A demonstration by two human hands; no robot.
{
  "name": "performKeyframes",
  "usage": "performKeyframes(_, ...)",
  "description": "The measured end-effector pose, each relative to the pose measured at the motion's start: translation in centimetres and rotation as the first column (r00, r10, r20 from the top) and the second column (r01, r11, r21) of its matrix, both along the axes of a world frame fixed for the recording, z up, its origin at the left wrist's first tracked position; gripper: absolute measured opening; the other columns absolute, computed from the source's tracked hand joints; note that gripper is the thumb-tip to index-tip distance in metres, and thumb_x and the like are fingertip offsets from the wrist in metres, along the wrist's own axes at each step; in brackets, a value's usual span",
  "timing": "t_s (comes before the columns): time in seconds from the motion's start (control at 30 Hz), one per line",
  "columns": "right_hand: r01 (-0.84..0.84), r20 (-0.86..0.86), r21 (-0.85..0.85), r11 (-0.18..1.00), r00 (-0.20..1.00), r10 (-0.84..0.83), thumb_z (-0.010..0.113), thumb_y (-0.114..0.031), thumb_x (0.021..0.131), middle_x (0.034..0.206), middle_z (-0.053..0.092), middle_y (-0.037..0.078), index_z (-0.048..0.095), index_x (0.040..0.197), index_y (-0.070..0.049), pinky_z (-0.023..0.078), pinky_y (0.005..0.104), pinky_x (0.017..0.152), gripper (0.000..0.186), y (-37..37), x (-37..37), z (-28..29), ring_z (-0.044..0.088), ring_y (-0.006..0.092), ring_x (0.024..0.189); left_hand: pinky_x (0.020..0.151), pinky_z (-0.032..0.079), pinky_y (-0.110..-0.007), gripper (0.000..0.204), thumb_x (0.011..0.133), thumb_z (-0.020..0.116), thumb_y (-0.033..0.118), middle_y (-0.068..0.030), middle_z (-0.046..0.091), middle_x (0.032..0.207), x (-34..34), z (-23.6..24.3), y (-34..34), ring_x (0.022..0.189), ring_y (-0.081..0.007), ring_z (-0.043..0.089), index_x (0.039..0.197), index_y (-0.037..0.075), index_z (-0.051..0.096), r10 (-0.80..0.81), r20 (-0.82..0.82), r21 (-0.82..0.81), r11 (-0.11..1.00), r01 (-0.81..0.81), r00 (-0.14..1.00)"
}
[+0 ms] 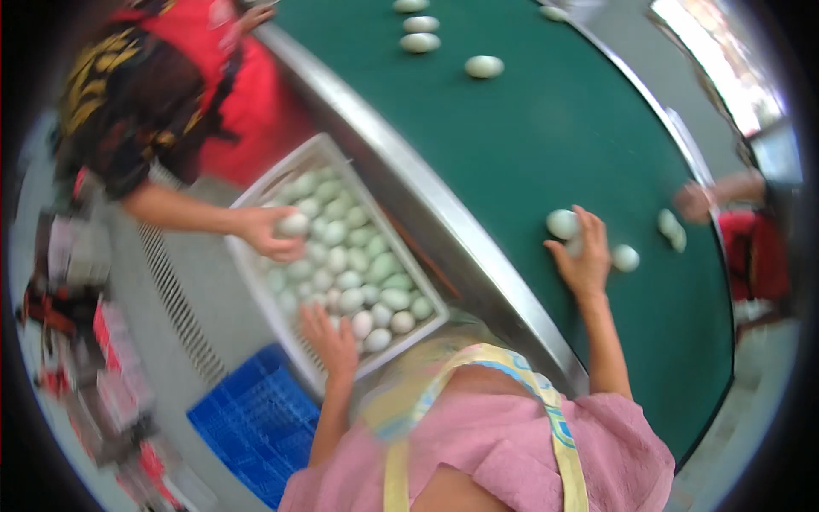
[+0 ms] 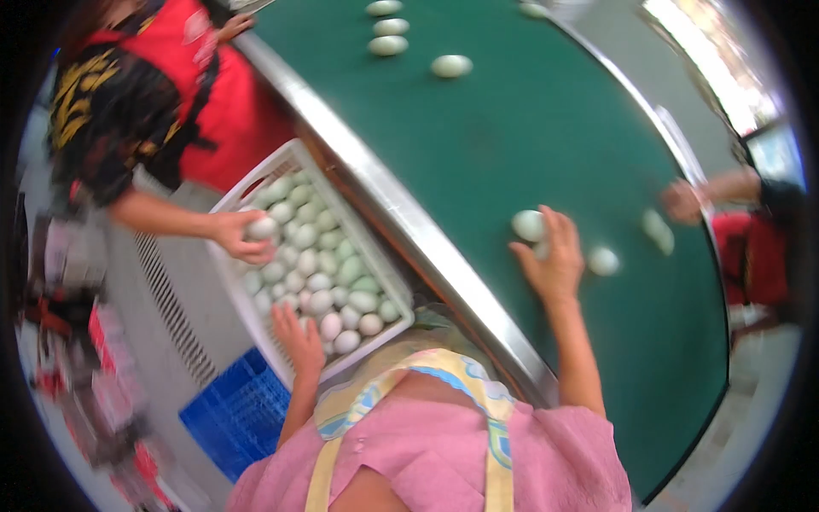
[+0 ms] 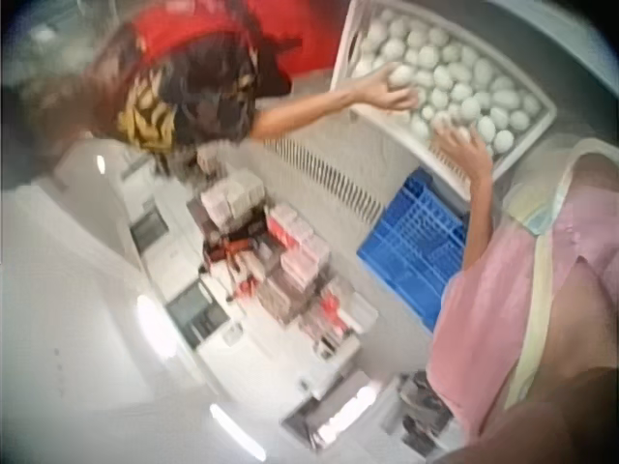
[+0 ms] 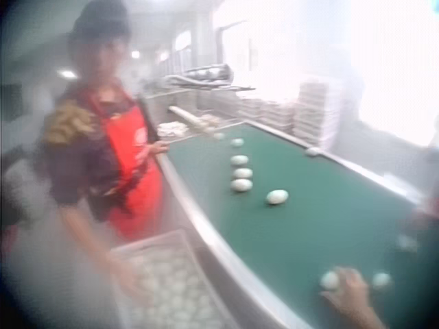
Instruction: The person picks light green eggs from a white plastic basket and places them onto a moving green conveyor belt. They work alongside other staff members in a processing facility, continuously transferring eggs from the basket to the belt.
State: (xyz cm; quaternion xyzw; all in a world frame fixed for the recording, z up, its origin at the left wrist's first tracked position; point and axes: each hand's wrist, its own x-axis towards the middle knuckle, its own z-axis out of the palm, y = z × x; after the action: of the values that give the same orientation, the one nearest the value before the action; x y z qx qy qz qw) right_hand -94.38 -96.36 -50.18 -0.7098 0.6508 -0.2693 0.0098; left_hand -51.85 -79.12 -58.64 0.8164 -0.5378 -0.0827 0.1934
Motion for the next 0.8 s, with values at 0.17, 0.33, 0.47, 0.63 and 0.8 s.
performKeyframes(0.17,-0.025,0.076,0.193,0.981,0.997,0.010,0.077,-0.022,0.079,0.120,0.061,0.014,0.056,0.127,-0.008,0.051,0.0388,0.087,0.053,-1.4,-1.4,-0.3,0.061,0.0329,0.107,0.111,0.019,-0.059,0.065,0.091,0.058,0.026,-0.0287,0.031,0.148,0.9,2.9,1.6,0.138,-0.0463,0.027,0.145,0.001,0.035,0.013,-0.049,-0.038,0.999,-0.015,0.999)
performKeyframes(0.33,-0.142,0.538,0.305,0.942,0.842,-0.047,0.070,-0.022,0.086,0.112,0.062,0.013,0.050,0.132,-0.003,0.052,0.0334,0.078,0.054,-0.4,-0.9,-1.9,0.063,0.0245,0.096,0.108,0.027,-0.057,0.040,0.093,0.055,0.021,-0.0191,0.053,0.130,1.7,2.3,6.8,0.123,-0.0374,0.046,0.130,0.005,0.054,0.068,-0.173,-0.044,0.996,-0.076,0.983)
performKeyframes(0.47,-0.425,0.889,0.371,0.825,0.421,-0.183,0.070,-0.032,0.087,0.102,0.061,0.010,0.046,0.134,-0.001,0.050,0.0277,0.059,0.062,1.8,5.4,0.0,0.062,0.0177,0.077,0.086,0.047,-0.044,0.015,0.092,0.054,0.010,-0.0102,0.066,0.081,3.3,2.9,8.8,0.082,-0.0287,0.062,0.092,0.004,0.067,0.074,-0.364,-0.138,0.981,-0.133,0.928)
performKeyframes(0.63,-0.719,0.933,0.335,0.609,0.165,-0.319,0.076,-0.041,0.079,0.096,0.062,0.009,0.046,0.134,-0.005,0.049,0.0265,0.051,0.072,7.3,17.9,2.1,0.061,0.0164,0.070,0.069,0.048,-0.035,0.012,0.091,0.055,0.006,-0.0096,0.061,0.072,9.0,4.1,8.9,0.069,-0.0262,0.059,0.090,0.002,0.066,-0.096,-0.379,-0.364,0.930,-0.053,0.920)
performKeyframes(0.8,-0.668,0.802,0.597,0.445,0.520,-0.295,0.075,-0.031,0.081,0.105,0.062,0.006,0.049,0.132,-0.002,0.053,0.0327,0.074,0.063,13.2,29.6,0.5,0.062,0.0172,0.089,0.072,0.048,-0.032,0.018,0.093,0.052,0.005,-0.0115,0.065,0.090,14.7,6.0,9.3,0.081,-0.0245,0.061,0.107,0.001,0.064,-0.086,-0.431,-0.347,0.935,-0.077,0.898)
